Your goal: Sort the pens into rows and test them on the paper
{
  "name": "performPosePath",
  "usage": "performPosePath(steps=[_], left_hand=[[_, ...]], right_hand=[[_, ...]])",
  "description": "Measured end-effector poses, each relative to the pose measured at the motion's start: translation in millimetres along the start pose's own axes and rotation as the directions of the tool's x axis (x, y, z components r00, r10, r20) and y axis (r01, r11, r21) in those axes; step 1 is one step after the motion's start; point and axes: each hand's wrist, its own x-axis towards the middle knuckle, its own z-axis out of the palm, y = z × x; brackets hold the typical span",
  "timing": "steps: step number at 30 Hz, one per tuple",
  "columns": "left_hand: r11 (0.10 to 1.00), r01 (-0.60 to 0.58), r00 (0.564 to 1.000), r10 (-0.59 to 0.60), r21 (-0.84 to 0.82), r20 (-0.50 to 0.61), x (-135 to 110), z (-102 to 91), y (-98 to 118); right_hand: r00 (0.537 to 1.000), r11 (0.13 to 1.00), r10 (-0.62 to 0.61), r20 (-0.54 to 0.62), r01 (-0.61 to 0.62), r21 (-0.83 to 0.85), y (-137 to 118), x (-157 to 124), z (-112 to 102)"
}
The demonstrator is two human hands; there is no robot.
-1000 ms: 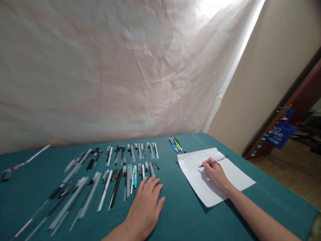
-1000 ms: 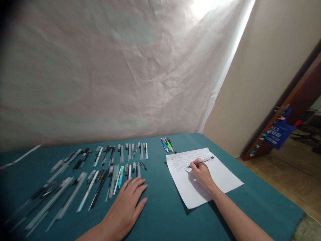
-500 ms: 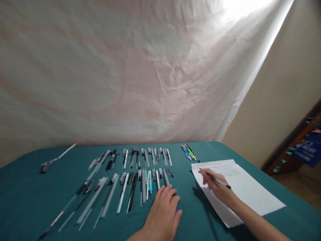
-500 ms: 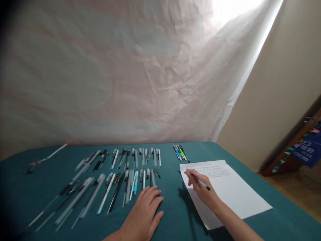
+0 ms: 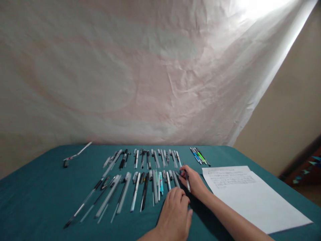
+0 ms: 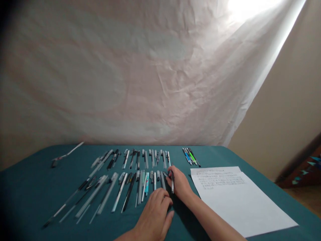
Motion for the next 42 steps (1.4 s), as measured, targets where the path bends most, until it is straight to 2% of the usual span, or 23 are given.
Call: performPosePath(steps=[5,9,22,26,29,32,35,38,40,42], left_hand=[[1.000,0.009,1.000,-0.009,-0.029,0.019,2,-1.8,0],[0.999,0.005,1.000,-0.004,-0.034,0.022,2,-0.9,0],[0.999,0.016,1.000,-0.016,-0.040,0.006,3,-1.1,2],[0.994,0.045,0.999,-0.046,-0.101,-0.009,2,-2.9,4],[0.973,0.053,0.996,-0.067,-0.225,-0.055,2,-6.3,5],[0.908,0.081,0.971,-0.165,-0.411,-0.173,5,-9.4,3],[0.795,0.137,0.911,-0.336,-0.592,-0.240,11,-11.6,-3],[0.653,0.167,0.887,-0.426,-0.739,-0.177,18,-12.9,-8],[0.571,0.179,0.891,-0.440,-0.801,-0.115,22,-13.4,-11],[0.527,0.165,0.893,-0.439,-0.834,-0.101,25,-13.5,-14]], right_hand=[[0.999,0.998,-0.003,-0.038,0.000,-0.061,2,-4,-4],[0.999,0.999,0.021,-0.049,-0.023,-0.037,5,-6,-4],[0.989,0.999,-0.006,-0.145,0.010,0.030,3,-5,-1],[0.981,0.999,-0.026,-0.191,0.034,0.036,-1,-6,-2],[0.976,0.997,-0.047,-0.212,0.059,0.050,-5,-7,-5],[0.971,0.991,-0.084,-0.225,0.106,0.084,-11,-9,-9],[0.956,0.981,-0.133,-0.263,0.165,0.104,-21,-13,-14],[0.959,0.969,-0.191,-0.211,0.218,0.114,-34,-20,-18],[0.958,0.961,-0.228,-0.175,0.250,0.118,-42,-24,-20],[0.954,0.954,-0.252,-0.160,0.273,0.125,-48,-26,-20]])
